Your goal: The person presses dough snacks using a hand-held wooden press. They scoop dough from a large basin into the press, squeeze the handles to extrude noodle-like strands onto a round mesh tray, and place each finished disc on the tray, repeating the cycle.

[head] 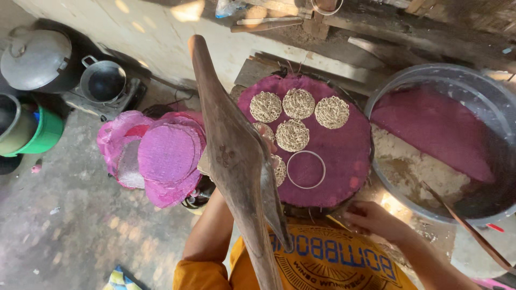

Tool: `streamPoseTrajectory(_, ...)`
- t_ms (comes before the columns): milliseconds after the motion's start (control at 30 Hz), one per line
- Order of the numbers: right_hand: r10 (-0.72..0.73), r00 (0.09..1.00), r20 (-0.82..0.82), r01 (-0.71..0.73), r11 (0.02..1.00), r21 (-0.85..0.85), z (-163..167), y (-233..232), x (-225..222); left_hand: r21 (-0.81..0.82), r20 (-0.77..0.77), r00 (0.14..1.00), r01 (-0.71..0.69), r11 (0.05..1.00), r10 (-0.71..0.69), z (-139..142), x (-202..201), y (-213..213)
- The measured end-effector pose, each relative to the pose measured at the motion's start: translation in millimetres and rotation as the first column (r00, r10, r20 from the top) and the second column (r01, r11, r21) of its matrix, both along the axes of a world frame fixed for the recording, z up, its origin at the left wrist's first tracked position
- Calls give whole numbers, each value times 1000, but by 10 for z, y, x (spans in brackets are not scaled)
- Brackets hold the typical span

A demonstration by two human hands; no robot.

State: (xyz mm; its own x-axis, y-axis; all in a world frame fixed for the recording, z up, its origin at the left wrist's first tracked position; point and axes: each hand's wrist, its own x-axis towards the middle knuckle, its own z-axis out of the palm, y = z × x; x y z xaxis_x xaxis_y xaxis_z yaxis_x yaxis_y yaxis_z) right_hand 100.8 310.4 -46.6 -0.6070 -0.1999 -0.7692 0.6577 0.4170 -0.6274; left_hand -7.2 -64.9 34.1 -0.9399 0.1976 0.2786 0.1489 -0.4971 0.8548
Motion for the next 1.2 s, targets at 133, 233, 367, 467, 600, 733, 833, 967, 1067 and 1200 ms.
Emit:
streamPoseTrajectory(133, 192, 937, -293, -79, 931, 357, 330, 241, -308, 3, 1, 1000, 7, 1000, -7, 1, 41, -12)
streamPoseTrajectory(233, 319, 810, -492, -8, 845, 535, 504, 3, -565, 11, -3, 1000, 14, 1000, -14, 9, 63, -16)
streamPoseTrajectory(367, 477, 754, -451, -18, 702, 712, 574, -589, -765, 7, -9, 1000, 20, 1000, -20, 30, 71, -17)
streamPoseTrajectory(467, 530, 646, -549, 52, 688, 724, 587, -815, -830, 8, -11, 1000, 16, 1000, -15, 52, 74, -21)
streamPoseTrajectory(600, 543, 530, -652, 128, 708, 694, 580, -764, -903, 13, -11, 1000, 8, 1000, -8, 63, 73, -25)
streamPoseTrajectory(733, 554, 484, -678, 190, 689, 699, 571, -603, -1025, 14, -10, 1000, 5, 1000, -5, 62, 79, -23)
streamPoseTrajectory(833, 592, 435, -679, 228, 657, 719, 564, -525, -1105, 14, -13, 1000, 4, 1000, -4, 62, 91, -22)
streamPoseTrajectory(967, 598, 518, -612, 190, 617, 764, 561, -502, -1163, 20, -11, 1000, 8, 1000, -7, 53, 90, -9)
streamPoseTrajectory(1067, 597, 490, -635, 196, 635, 748, 608, -540, -1175, 19, -15, 1000, 5, 1000, -5, 26, 69, 4)
streamPoseTrajectory(1200, 586, 523, -618, 204, 618, 759, 875, -498, -1135, 30, -18, 1000, -14, 999, 14, -22, 70, -21)
